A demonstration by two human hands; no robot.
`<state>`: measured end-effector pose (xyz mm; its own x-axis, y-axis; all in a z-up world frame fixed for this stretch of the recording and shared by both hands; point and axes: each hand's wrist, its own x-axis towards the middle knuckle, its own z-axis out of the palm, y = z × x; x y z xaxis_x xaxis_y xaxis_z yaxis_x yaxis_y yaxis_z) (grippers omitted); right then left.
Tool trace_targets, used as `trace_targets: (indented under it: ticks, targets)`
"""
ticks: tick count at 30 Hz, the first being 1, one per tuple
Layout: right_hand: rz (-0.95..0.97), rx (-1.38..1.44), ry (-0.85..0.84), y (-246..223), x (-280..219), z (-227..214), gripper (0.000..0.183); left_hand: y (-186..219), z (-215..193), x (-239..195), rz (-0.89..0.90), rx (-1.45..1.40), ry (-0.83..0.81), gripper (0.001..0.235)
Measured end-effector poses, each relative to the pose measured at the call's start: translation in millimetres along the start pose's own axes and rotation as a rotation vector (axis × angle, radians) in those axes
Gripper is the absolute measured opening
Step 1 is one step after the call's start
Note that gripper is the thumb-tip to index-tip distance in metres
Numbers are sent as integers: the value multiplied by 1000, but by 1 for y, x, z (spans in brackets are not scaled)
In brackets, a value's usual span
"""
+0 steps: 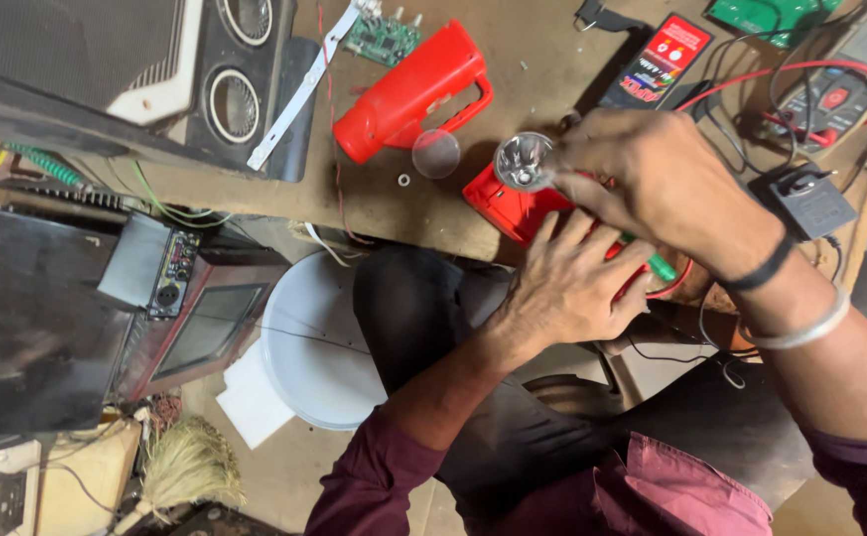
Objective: The person is repairing a red handheld electronic device, likely a torch. They use a multimeter to test the circuit and a screwdriver to adjust connections. The person repeatedly tests the bulb to check if it lights up.
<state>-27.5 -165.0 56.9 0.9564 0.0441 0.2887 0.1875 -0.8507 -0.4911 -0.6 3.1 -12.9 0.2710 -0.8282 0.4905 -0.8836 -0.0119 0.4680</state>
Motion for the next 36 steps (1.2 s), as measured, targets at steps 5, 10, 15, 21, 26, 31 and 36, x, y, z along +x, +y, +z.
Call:
trace_targets:
  ticks: [5, 10, 15, 21, 26, 31, 36]
  targets:
    - [-249, -134, 86, -19, -20, -7, 34, -3, 9, -2, -10, -33, 4, 17]
    - [-252, -141, 146, -22, -28, -4, 34, -5, 12, -2, 4, -102, 31, 18]
    - [95, 49, 250, -17, -35, 4, 19, -1, 3, 2, 10, 36, -8, 20]
    - [508, 575, 419, -9, -39, 0, 14, 3, -3, 5, 1, 0, 9, 30]
    - [43, -129, 488, -14, -62, -9, 22, 1, -2, 7, 13, 39, -20, 25]
    - [125, -143, 532, -15, -80, 7, 23, 3, -2, 7, 1, 70, -26, 27]
    - [521, 229, 521, -10, -89, 16, 18, 8, -2, 8, -16, 149, -40, 33]
